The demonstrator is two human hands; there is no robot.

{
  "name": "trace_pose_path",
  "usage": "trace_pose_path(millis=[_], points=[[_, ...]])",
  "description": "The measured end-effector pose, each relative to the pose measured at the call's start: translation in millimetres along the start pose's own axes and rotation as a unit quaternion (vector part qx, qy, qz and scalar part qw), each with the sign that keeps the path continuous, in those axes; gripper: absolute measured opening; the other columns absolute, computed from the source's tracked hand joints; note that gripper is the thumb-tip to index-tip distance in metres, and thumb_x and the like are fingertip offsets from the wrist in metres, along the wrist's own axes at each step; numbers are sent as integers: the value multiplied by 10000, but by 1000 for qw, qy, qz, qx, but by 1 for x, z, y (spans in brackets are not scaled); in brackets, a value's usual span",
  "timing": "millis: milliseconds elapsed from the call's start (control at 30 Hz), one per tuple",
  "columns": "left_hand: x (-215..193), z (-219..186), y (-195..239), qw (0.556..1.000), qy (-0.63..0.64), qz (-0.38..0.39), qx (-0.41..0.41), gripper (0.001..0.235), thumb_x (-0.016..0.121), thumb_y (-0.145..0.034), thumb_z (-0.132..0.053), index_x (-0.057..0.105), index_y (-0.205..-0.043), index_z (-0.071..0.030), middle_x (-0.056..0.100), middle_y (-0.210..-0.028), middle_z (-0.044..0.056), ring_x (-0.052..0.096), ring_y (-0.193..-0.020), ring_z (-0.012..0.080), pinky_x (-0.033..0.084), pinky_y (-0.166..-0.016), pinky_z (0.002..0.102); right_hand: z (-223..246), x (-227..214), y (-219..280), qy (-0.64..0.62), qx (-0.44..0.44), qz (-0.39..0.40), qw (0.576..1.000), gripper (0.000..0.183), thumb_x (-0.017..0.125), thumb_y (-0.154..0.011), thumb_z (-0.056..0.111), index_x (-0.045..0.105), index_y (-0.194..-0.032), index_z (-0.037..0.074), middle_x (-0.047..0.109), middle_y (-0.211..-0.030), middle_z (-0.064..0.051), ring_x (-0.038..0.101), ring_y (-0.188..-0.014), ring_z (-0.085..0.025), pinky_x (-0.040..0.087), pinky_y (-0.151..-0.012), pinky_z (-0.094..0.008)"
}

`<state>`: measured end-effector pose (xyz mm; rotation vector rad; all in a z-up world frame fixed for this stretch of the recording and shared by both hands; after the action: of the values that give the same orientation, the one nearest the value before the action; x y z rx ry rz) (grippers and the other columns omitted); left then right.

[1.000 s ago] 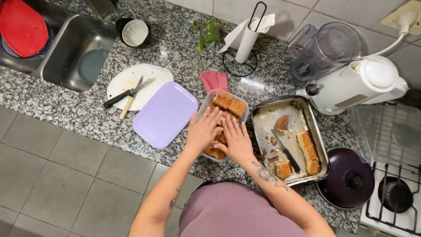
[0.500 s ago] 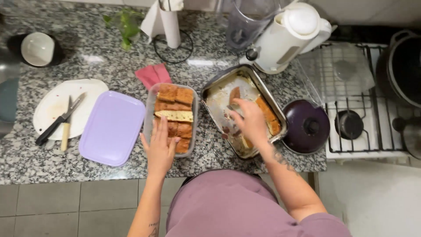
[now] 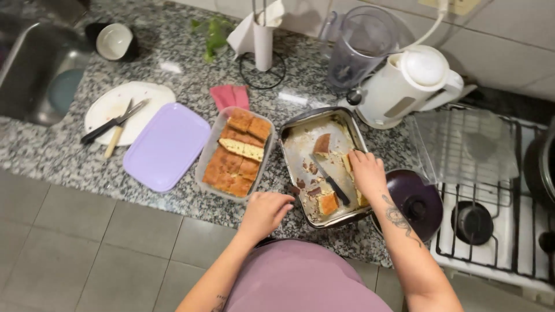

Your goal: The person cuts a baked cake in a metal tray into square pieces using a knife and transfers them into a clear plastic container. They arrange the pieces neatly, close the container with a purple lid, and place it into a microwave.

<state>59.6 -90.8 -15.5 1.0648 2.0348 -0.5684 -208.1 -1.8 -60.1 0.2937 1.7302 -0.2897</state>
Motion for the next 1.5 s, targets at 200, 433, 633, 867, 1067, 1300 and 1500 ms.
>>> trace_pose_path(millis=[200,433,633,867,1067,1300,1500], points=[[8,-51,19,996,52,62,24,166,523,-926,-292,626,-1026,-209,666,-903,2,624,-916,220,414,-797,402,-6,28,-26,50,-81,111,989,645,794,-583,366,540,-1151,198,558,-1173,-6,495,-1081,-219,392,-802,-374],[-43,13,59,978,-58,-171,-107,335,559,-868,-413,548,-1175,-278,597,-1120,-64,568,-1059,156,422,-837,366,15,-34,-29,-79,-109,181,974,621,823,-617,290,479,-1119,165,689,-962,-45,595,-999,-258,345,-902,-460],[-71,55,59,939,-185,-42,-286,802,663,-795,-455,279,-1460,-224,128,-1557,84,90,-1420,316,-6,-1063,637,22,-44,-26,-126,-117,176,969,294,732,-725,326,615,-976,227,674,-904,51,605,-1014,-195,384,-916,-416],[-77,70,52,936,-204,0,-286,655,599,-837,-497,382,-1407,-258,294,-1495,118,167,-1410,305,-76,-1048,659,7,-82,-17,-321,16,158,934,352,750,-775,232,620,-1078,108,700,-984,-136,651,-990,-320,491,-834,-452],[-86,59,32,952,-198,-37,-231,550,605,-818,-524,537,-1286,-245,439,-1393,107,269,-1370,300,14,-994,686,2,-102,-8,-625,192,5,757,486,764,-775,99,576,-1217,27,634,-1022,-188,596,-946,-239,457,-879,-364],[-46,-36,-46,922,360,-50,-135,673,727,-749,-441,480,-1328,-204,553,-1239,108,559,-1121,271,432,-898,411,58,-130,11,-709,193,-38,677,447,822,-649,26,657,-1063,63,684,-875,-71,627,-810,-123,514,-777,-264],[-14,-61,-77,773,597,-64,-206,383,744,-803,-335,632,-1098,-118,573,-936,22,567,-741,87,513,-589,190,48,-159,16,-583,172,-189,771,156,715,-832,146,731,-986,129,689,-834,-40,659,-790,-138,527,-735,-276]])
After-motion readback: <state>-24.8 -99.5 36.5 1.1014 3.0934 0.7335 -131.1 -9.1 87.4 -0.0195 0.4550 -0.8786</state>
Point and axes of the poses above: each hand's wrist, its own y-axis away from the middle knuckle, its own x-axis out of the palm, z = x × y, the point moved 9 cm from there along -y, towards the middle knuckle
